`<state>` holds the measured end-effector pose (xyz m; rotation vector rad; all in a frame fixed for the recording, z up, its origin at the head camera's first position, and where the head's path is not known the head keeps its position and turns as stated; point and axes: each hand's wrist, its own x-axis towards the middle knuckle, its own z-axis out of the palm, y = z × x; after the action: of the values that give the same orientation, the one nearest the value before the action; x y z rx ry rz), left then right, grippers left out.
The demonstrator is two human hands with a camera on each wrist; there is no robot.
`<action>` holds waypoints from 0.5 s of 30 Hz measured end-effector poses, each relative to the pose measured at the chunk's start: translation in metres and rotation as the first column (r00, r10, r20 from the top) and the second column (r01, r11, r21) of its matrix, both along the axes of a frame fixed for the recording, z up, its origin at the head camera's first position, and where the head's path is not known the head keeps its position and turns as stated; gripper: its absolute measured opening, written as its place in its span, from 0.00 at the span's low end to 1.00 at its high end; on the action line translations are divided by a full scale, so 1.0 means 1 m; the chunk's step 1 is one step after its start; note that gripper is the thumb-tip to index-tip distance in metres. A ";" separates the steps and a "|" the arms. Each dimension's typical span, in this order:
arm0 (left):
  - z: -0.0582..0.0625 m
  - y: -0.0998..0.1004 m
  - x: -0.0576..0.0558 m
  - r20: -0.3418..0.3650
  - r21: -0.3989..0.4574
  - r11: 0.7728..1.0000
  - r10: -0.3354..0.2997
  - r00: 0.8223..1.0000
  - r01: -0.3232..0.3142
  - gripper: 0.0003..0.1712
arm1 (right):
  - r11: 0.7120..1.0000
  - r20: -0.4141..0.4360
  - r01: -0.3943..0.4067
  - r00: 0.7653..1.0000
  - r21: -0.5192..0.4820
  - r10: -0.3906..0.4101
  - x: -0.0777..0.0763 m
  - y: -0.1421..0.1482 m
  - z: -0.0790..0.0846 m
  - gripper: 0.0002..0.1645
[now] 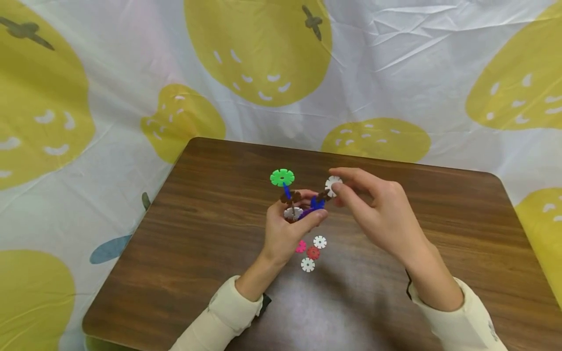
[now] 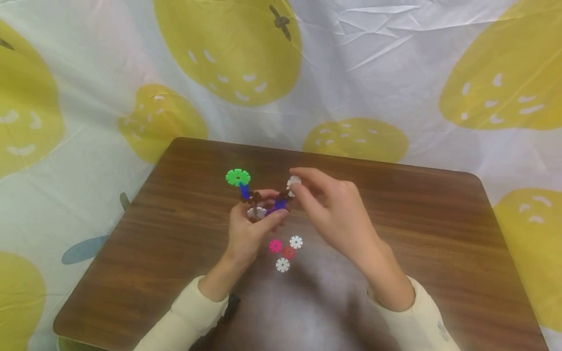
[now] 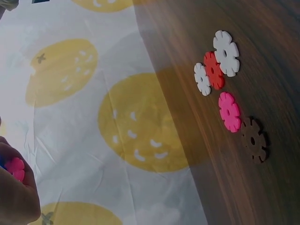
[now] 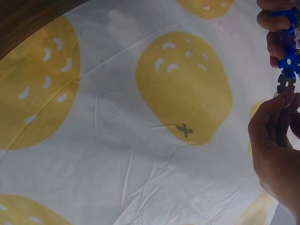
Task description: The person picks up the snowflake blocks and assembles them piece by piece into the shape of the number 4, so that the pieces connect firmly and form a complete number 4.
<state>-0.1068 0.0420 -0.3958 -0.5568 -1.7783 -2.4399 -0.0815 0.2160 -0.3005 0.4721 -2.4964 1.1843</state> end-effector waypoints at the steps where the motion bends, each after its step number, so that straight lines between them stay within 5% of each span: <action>1: 0.000 0.000 0.000 -0.004 0.000 1.000 -0.002 1.000 0.002 0.18 | 1.000 0.000 -0.003 1.000 0.000 0.003 0.000 0.000 0.000 0.16; 15: -0.004 0.001 0.000 -0.056 0.098 0.995 0.038 0.998 -0.032 0.12 | 0.999 -0.011 -0.028 1.000 0.016 0.028 0.000 -0.005 -0.001 0.15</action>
<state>-0.1073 0.0431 -0.3999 -0.5764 -1.6235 -2.4450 -0.0810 0.2108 -0.3016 0.5180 -2.4990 1.1697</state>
